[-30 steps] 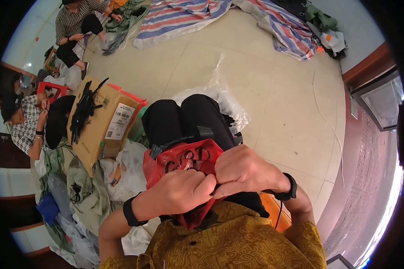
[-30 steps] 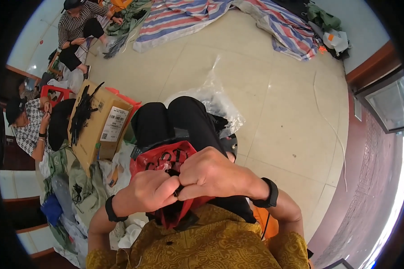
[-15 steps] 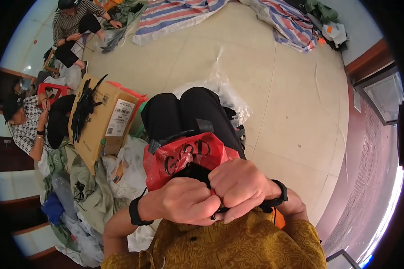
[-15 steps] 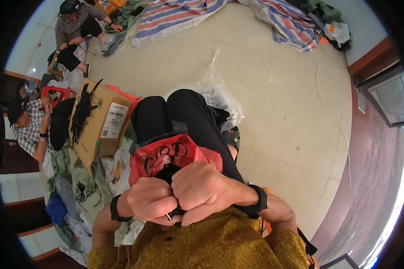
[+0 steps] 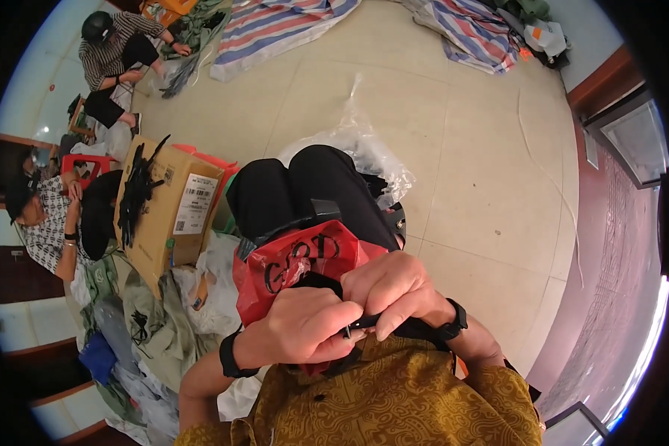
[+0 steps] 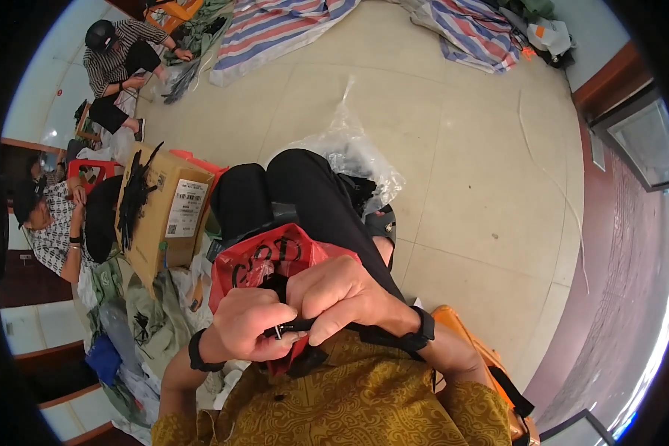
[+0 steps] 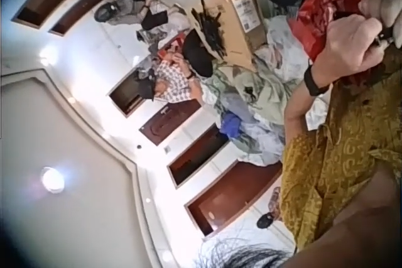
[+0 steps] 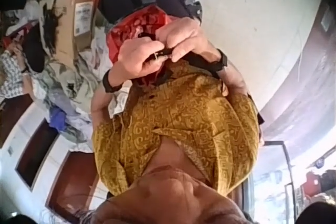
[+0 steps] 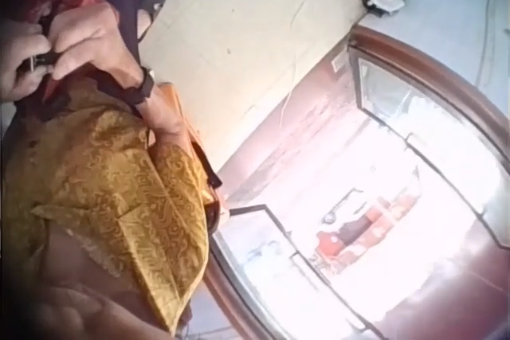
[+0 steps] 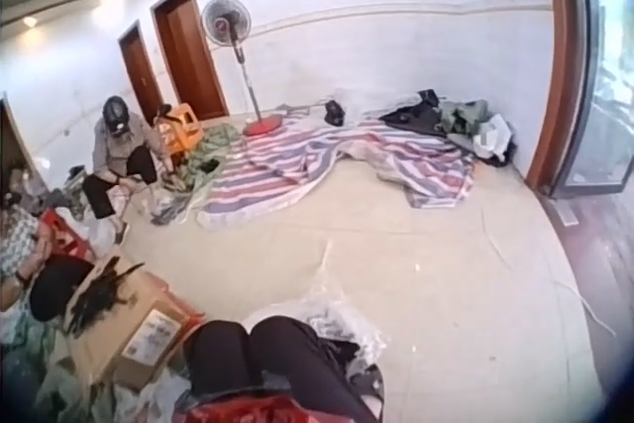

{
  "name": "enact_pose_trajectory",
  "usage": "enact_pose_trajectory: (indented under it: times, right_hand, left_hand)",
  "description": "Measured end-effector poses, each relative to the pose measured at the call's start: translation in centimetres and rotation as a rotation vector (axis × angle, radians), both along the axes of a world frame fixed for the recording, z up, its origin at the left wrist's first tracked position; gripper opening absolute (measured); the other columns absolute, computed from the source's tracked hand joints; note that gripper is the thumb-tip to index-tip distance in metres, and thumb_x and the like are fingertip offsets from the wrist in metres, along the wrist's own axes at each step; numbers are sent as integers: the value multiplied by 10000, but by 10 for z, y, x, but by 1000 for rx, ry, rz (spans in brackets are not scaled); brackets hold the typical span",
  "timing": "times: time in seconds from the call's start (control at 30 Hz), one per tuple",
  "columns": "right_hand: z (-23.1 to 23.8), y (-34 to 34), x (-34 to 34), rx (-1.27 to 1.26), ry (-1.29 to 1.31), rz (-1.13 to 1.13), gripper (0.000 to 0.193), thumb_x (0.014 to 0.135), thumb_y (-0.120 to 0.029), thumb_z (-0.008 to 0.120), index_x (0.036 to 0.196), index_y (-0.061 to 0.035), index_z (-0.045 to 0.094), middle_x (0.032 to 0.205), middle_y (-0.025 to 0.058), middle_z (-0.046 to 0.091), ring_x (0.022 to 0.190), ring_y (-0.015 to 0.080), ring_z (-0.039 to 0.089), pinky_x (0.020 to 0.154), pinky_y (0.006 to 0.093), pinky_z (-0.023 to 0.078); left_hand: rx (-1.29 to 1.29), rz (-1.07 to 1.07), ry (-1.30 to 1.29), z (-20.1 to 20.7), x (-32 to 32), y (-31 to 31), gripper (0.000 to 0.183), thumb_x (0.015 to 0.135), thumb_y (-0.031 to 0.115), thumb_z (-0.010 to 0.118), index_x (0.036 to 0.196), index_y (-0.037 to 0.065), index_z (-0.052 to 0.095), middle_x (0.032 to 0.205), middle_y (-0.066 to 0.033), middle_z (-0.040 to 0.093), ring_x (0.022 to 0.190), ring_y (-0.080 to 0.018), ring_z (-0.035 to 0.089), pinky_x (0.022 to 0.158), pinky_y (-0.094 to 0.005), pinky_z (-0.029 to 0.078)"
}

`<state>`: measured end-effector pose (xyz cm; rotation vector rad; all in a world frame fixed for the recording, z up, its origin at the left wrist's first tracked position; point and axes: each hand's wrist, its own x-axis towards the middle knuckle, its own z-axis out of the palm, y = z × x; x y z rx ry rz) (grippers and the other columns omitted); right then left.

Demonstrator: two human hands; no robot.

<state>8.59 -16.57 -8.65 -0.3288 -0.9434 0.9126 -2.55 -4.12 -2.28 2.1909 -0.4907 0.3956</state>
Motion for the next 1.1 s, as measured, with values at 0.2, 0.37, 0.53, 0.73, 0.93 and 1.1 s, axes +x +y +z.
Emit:
enact_pose_trajectory:
  times: [0.2, 0.37, 0.53, 0.73, 0.93, 1.1]
  right_hand:
    - [-5, -1, 2, 7, 58, 65, 242, 583, -58, 711, 536, 36, 493, 525, 86, 444, 545, 224, 441, 499, 322, 324]
    - [-6, 2, 1, 85, 129, 117, 231, 527, -18, 699, 504, 48, 479, 532, 103, 469, 523, 214, 436, 468, 321, 319]
    - [-10, 2, 1, 92, 156, 126, 193, 535, -35, 706, 536, 48, 531, 566, 121, 516, 549, 221, 476, 492, 312, 352]
    - [-11, -2, 8, 70, 73, 128, 137, 589, -28, 698, 591, 43, 580, 636, 136, 569, 613, 230, 521, 542, 308, 392]
    - [-8, -7, 10, 52, 54, 85, 129, 606, -21, 698, 609, 41, 585, 662, 136, 572, 645, 227, 524, 564, 311, 395]
    - [-3, -12, 13, 22, 17, -20, 167, 596, -29, 705, 602, 49, 558, 660, 136, 562, 633, 235, 515, 565, 315, 388]
  left_hand:
    - [-54, -36, 94, 0, 5, -5, 363, 611, 31, 671, 924, -11, 492, 582, -54, 473, 462, -207, 493, 415, -299, 401]
    - [-113, -77, 254, 0, 3, -2, 340, 636, 66, 670, 933, 22, 510, 619, -60, 518, 510, -221, 531, 450, -305, 420]
    - [-140, -75, 515, 14, 6, -2, 245, 678, 111, 661, 890, 41, 560, 667, -65, 554, 559, -238, 551, 487, -301, 428]
    - [-169, 4, 522, 16, 6, -6, 198, 706, 126, 668, 859, 33, 583, 671, -78, 552, 577, -234, 551, 491, -294, 423]
    - [-291, 49, 430, 9, 6, -10, 213, 684, 85, 680, 866, 40, 579, 673, -76, 550, 561, -217, 545, 475, -283, 414]
    - [-145, 138, 228, 10, 8, -14, 308, 629, 52, 689, 905, 41, 552, 678, -67, 542, 552, -208, 532, 462, -284, 410]
